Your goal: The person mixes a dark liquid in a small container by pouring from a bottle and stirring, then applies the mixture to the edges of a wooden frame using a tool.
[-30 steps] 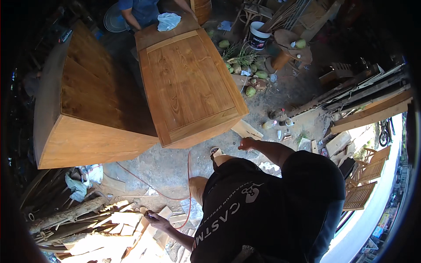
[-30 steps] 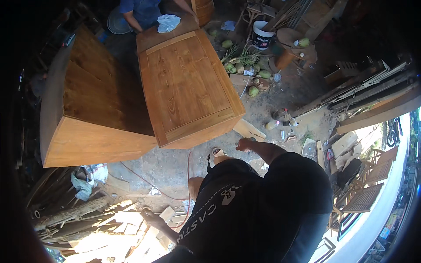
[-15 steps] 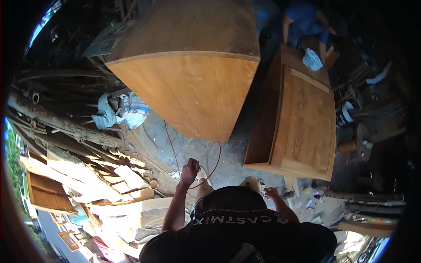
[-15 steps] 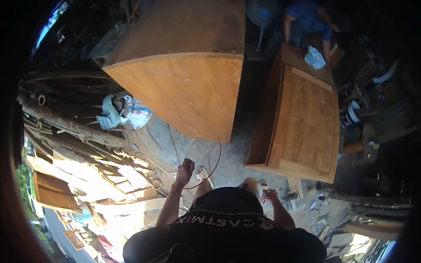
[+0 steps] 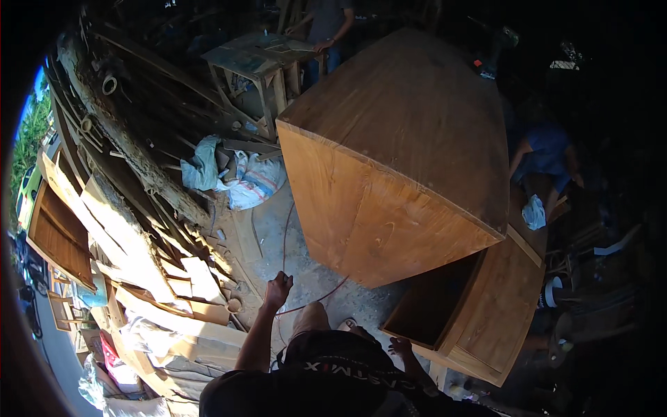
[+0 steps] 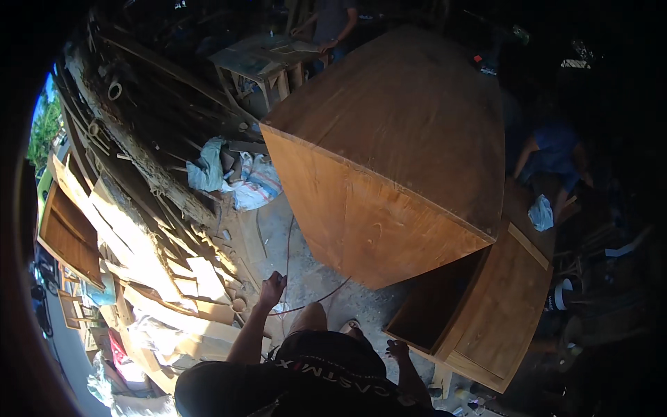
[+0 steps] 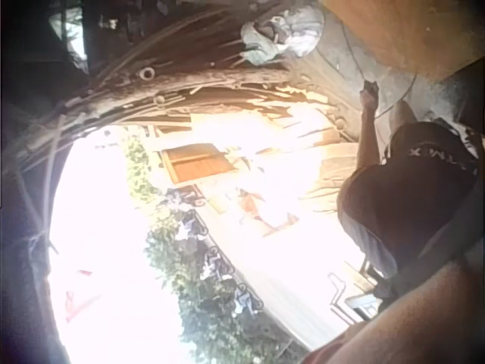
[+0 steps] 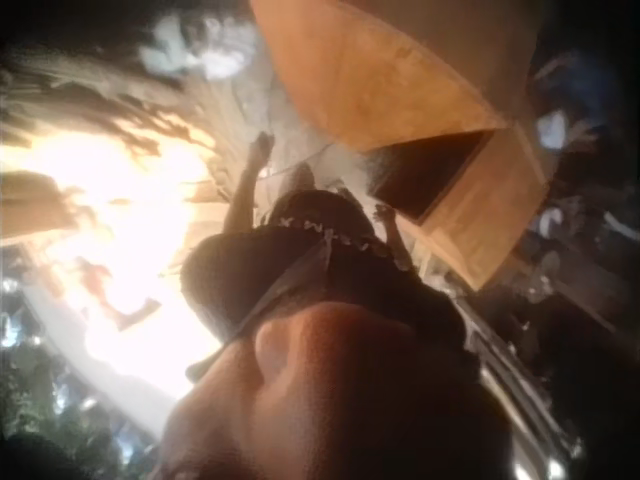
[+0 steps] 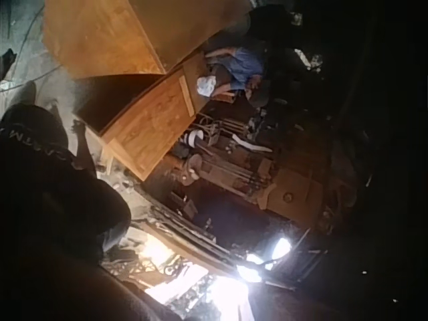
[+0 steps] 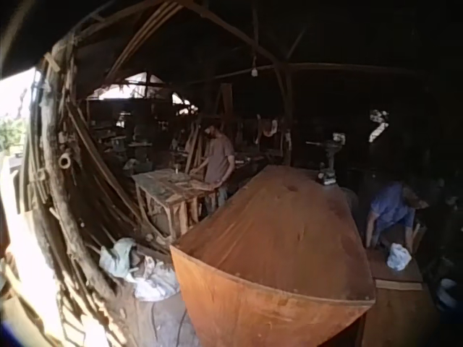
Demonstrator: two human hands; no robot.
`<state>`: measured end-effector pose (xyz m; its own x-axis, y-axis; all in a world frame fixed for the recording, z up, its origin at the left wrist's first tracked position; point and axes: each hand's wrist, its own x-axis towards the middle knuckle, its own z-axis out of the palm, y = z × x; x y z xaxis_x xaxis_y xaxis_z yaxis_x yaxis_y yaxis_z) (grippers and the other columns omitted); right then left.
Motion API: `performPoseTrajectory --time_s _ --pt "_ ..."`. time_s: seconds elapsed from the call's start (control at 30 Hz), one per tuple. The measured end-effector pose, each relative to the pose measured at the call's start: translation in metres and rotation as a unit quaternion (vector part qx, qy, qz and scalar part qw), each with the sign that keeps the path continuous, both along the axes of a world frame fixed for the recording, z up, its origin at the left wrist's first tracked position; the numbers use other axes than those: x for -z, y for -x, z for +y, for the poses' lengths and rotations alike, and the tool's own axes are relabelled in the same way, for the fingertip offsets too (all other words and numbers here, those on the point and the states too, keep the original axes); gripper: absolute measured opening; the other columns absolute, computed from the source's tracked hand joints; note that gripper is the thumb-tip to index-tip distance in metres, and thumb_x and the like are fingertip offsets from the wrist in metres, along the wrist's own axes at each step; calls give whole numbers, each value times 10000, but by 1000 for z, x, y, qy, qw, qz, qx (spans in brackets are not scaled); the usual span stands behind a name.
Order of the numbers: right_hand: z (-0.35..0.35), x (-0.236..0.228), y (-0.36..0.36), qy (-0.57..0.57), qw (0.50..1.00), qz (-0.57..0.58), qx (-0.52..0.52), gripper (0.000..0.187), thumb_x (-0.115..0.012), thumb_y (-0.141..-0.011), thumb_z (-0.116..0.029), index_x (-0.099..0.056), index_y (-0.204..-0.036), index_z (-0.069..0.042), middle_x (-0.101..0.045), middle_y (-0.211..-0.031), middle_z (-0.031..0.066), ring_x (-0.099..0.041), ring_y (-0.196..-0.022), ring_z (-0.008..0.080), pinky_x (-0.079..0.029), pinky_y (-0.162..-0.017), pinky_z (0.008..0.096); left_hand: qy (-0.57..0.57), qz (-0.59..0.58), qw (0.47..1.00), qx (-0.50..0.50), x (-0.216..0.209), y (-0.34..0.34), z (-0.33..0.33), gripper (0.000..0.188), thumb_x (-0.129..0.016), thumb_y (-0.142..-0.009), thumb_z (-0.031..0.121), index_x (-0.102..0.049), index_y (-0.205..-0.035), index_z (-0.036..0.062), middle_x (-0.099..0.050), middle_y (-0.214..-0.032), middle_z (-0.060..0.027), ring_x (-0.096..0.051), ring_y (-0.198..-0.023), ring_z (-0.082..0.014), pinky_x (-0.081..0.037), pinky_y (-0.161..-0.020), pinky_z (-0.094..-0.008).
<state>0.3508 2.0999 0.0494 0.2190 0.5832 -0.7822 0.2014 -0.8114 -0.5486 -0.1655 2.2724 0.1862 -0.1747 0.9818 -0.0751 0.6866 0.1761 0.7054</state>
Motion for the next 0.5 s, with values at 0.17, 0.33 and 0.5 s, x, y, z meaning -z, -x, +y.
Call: performPoseTrajectory --time_s 0.17,0.33,0.5 --pt "5 -8 -6 54 998 -39 15 429 -695 -977 -298 -657 -1141 96 -751 -848 223 -763 -668 291 -640 -554 403 39 2 998 42 -10 -6 38 405 -740 -949 403 -655 -907 10 -699 -787 -256 -705 -779 -470 -549 -675 -534" --pt "1 -25 17 112 986 -98 81 385 -674 -988 -295 -669 -1075 79 -757 -862 215 -767 -684 298 -643 -566 422 78 24 984 157 -2 26 125 454 -718 -949 484 -711 -962 31 -722 -864 -273 -720 -858 -459 -564 -741 -536" --pt "68 -14 92 127 976 -86 156 369 -670 -992 -292 -661 -1083 65 -749 -883 206 -768 -697 295 -640 -560 420 -28 76 968 236 45 120 257 434 -656 -994 469 -683 -1118 54 -735 -955 -254 -716 -911 -463 -571 -768 -556"
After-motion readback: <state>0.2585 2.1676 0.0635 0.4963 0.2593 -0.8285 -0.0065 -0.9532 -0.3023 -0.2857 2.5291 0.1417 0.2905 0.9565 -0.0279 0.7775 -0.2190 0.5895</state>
